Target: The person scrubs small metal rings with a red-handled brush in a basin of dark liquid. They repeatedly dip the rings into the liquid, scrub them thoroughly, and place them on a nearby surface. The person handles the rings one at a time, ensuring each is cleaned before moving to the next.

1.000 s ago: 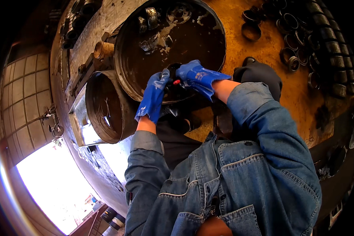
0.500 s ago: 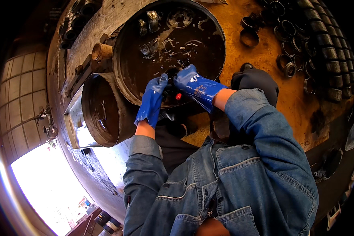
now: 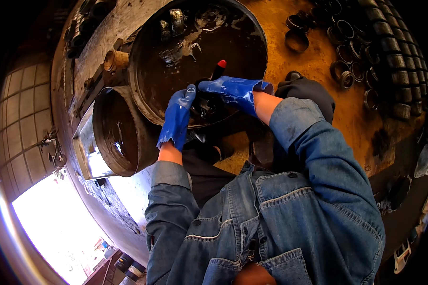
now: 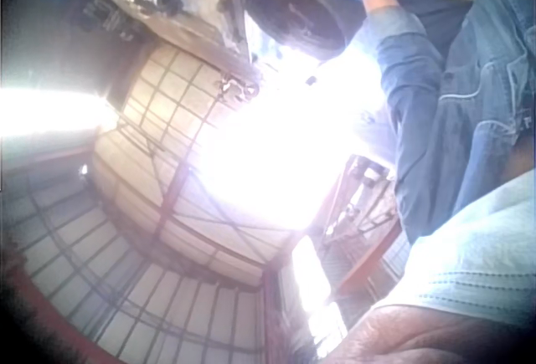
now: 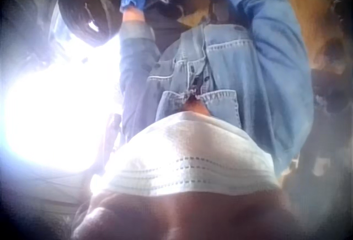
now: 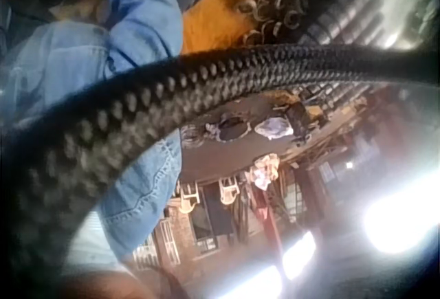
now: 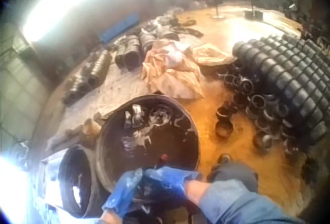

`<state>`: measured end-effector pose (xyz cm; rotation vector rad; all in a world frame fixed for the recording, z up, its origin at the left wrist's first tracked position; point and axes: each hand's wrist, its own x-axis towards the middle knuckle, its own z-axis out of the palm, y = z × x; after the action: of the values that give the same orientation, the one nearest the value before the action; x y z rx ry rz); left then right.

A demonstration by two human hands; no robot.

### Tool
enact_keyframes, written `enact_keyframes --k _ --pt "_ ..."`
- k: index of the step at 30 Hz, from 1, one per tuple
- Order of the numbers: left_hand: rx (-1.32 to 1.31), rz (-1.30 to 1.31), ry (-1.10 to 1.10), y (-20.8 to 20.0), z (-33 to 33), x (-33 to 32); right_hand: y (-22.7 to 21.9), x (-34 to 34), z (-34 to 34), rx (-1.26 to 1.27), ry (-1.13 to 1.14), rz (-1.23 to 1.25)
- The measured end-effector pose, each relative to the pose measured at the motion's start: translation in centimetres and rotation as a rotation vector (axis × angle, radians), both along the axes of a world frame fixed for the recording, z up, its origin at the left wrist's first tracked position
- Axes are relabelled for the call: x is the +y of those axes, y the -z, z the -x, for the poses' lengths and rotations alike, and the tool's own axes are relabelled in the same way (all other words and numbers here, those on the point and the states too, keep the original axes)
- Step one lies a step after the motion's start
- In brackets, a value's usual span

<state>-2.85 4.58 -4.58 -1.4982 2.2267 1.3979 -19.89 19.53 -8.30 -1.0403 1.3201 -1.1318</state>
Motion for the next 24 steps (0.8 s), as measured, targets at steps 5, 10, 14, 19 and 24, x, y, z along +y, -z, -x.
enact_keyframes --k 5,10,14,19,24 --pt "-0.093 0.223 0.209 0.9 1.3 -0.2 2.4 -1.9 -0.2 0.157 0.005 -0.230" --pt "-0.218 0.364 0.171 2.1 0.8 -0.3 -0.5 -4.0 -1.5 0.880 -0.396 -0.274" --pt "-0.277 0.351 0.172 1.9 1.8 -0.9 1.0 -2.5 -1.7 0.833 -0.239 -0.185" --pt "-0.317 0.261 0.299 -1.5 3.3 -2.4 4.1 -1.6 1.2 0.153 -0.047 -0.334" --pt "-0.659 0.364 0.575 -4.7 8.4 -1.7 2.8 -0.7 1.2 -0.220 0.046 -0.418"
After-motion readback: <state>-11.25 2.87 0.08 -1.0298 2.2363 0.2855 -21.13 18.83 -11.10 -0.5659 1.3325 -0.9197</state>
